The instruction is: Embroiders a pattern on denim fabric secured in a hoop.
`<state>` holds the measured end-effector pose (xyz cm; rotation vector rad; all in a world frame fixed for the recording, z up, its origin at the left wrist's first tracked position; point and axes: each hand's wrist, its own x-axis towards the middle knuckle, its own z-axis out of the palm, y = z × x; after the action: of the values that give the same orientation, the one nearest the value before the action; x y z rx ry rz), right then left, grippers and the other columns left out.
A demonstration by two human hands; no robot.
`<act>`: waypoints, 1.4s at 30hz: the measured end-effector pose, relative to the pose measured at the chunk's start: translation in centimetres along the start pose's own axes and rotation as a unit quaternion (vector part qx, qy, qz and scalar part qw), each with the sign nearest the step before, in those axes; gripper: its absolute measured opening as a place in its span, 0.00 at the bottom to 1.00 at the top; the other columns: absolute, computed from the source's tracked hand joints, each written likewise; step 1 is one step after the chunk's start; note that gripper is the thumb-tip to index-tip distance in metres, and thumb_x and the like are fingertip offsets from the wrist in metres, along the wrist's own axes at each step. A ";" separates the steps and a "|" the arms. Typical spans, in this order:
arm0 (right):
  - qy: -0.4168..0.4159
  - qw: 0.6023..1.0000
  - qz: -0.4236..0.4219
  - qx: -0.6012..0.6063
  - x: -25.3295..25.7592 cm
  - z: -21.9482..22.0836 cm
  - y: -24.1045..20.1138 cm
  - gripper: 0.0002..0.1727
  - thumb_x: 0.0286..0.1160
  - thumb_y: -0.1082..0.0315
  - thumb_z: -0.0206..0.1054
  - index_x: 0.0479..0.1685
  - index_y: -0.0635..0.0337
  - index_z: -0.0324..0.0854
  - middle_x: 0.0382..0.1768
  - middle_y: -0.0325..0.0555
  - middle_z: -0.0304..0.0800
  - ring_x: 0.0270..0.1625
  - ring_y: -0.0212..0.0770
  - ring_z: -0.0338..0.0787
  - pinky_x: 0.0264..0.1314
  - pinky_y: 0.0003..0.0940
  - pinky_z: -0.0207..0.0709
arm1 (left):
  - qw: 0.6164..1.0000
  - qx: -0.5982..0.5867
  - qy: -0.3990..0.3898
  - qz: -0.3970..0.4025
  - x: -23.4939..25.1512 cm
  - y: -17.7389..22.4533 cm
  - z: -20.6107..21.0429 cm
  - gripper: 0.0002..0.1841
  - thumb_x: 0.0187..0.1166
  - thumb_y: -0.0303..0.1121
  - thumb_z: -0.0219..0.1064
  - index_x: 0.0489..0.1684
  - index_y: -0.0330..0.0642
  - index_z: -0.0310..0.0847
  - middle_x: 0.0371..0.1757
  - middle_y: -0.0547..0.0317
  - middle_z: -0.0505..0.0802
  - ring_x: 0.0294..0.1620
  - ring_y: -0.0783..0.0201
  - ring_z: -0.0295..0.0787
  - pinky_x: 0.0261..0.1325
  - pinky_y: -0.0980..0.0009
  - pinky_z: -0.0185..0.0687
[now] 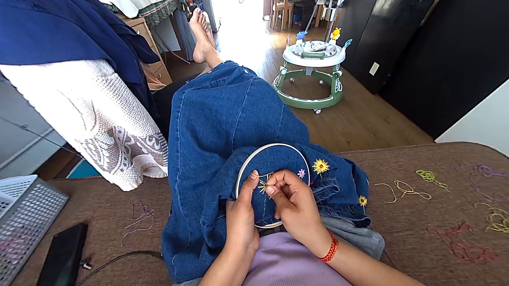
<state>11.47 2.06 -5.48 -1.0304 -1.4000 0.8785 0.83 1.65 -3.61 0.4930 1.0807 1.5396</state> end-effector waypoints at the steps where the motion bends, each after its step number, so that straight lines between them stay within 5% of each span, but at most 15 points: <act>1: -0.001 1.000 0.001 -0.002 0.0 0.0 0.0 0.05 0.76 0.75 0.63 0.37 0.56 0.81 0.31 0.39 0.84 0.19 0.29 0.80 0.20 0.22 0.78 | 1.000 -0.003 0.002 0.000 0.0 0.0 0.0 0.13 0.86 0.37 0.64 0.54 0.36 0.86 0.42 0.47 0.95 0.45 0.57 0.94 0.51 0.61 0.91; 13: -0.017 1.000 0.005 0.014 -0.5 -0.3 -0.1 0.05 0.78 0.73 0.60 0.39 0.56 0.81 0.30 0.37 0.83 0.24 0.28 0.82 0.26 0.21 0.79 | 1.000 -0.019 0.012 -0.009 -0.2 -0.1 0.3 0.14 0.87 0.37 0.63 0.54 0.34 0.85 0.41 0.45 0.94 0.43 0.57 0.95 0.49 0.60 0.92; 30: 0.009 1.000 -0.016 -0.002 0.2 -0.1 -0.2 0.03 0.74 0.73 0.68 0.38 0.53 0.80 0.25 0.35 0.84 0.18 0.28 0.79 0.19 0.21 0.74 | 1.000 -0.011 0.008 -0.007 -0.1 0.0 0.1 0.13 0.86 0.37 0.64 0.56 0.36 0.85 0.44 0.46 0.94 0.46 0.57 0.94 0.52 0.60 0.92; 36: 0.037 0.949 -0.228 -0.214 1.8 -2.5 -0.6 0.16 0.77 0.58 0.70 0.60 0.49 0.87 0.45 0.35 0.81 0.32 0.24 0.80 0.27 0.20 0.77 | 1.000 -0.021 0.003 -0.005 -0.4 0.1 0.2 0.13 0.86 0.35 0.64 0.56 0.34 0.85 0.44 0.44 0.95 0.45 0.55 0.96 0.52 0.59 0.93; 39: 0.017 0.922 -0.276 -0.270 2.8 -2.6 -1.0 0.08 0.78 0.60 0.67 0.44 0.46 0.92 0.43 0.33 0.83 0.46 0.27 0.83 0.44 0.22 0.79 | 1.000 -0.020 0.008 -0.003 -0.4 0.0 0.3 0.13 0.85 0.35 0.65 0.55 0.34 0.85 0.43 0.44 0.95 0.44 0.55 0.96 0.51 0.59 0.93; 42: 0.000 0.916 -0.300 -0.268 3.7 -2.3 -1.8 0.08 0.80 0.63 0.63 0.39 0.51 0.88 0.40 0.34 0.85 0.50 0.32 0.84 0.53 0.25 0.79 | 1.000 -0.017 -0.001 0.011 -0.5 -0.1 0.1 0.13 0.85 0.33 0.64 0.58 0.33 0.82 0.44 0.45 0.95 0.45 0.57 0.95 0.52 0.60 0.93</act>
<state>13.68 4.81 -2.33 -0.8974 -1.8681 0.0331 1.09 1.24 -3.53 0.4848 1.0486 1.5729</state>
